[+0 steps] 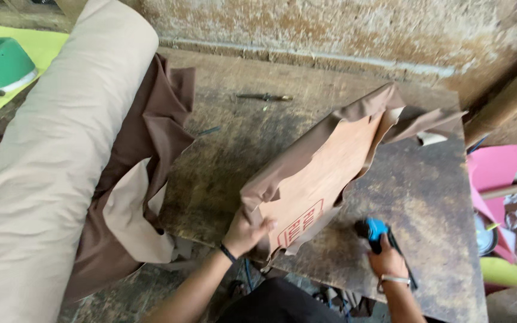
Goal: The person stretches brown fabric over a plywood chair back and staples it in place using a pneumatic nail gun, working around the edges one side at a time. They briefly answer a phone call mid-task, then resume pulling the fabric taut and stapling it to the frame.
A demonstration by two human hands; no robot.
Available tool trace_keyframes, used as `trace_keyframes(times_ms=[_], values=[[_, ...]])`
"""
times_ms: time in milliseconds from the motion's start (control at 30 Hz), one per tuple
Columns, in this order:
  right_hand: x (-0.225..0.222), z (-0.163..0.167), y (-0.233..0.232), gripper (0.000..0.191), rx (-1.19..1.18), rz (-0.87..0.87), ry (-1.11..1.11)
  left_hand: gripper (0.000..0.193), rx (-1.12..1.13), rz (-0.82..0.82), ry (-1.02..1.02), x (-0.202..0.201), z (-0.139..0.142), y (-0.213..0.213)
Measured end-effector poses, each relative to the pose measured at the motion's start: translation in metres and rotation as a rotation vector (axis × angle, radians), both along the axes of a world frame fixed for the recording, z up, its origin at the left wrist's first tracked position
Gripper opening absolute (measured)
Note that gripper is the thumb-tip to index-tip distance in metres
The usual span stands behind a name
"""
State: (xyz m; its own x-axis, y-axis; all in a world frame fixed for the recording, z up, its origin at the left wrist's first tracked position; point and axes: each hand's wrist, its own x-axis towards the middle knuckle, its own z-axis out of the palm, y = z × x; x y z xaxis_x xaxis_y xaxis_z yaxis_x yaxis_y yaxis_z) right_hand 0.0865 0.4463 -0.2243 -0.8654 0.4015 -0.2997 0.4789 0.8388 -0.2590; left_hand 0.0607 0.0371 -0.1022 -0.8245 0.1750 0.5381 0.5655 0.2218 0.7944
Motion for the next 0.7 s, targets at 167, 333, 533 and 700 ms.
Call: trace_keyframes(times_ms=[167,333,533,700], values=[[0.029,-0.025,0.014,0.097,-0.026,-0.026,-0.090,0.049,0.015,0.147,-0.228,-0.019,0.032,0.021],[0.024,-0.015,0.002,0.082,0.024,-0.011,0.017,0.059,-0.405,0.205,-0.305,-0.071,0.154,0.036],[-0.036,0.089,-0.049,0.054,-0.815,0.004,0.498,0.060,-0.798,0.068,-0.373,-0.085,0.187,0.093],[-0.085,0.204,-0.081,0.051,-1.490,-0.161,0.549,0.114,-0.879,-0.348,-0.390,-0.109,0.174,0.114]])
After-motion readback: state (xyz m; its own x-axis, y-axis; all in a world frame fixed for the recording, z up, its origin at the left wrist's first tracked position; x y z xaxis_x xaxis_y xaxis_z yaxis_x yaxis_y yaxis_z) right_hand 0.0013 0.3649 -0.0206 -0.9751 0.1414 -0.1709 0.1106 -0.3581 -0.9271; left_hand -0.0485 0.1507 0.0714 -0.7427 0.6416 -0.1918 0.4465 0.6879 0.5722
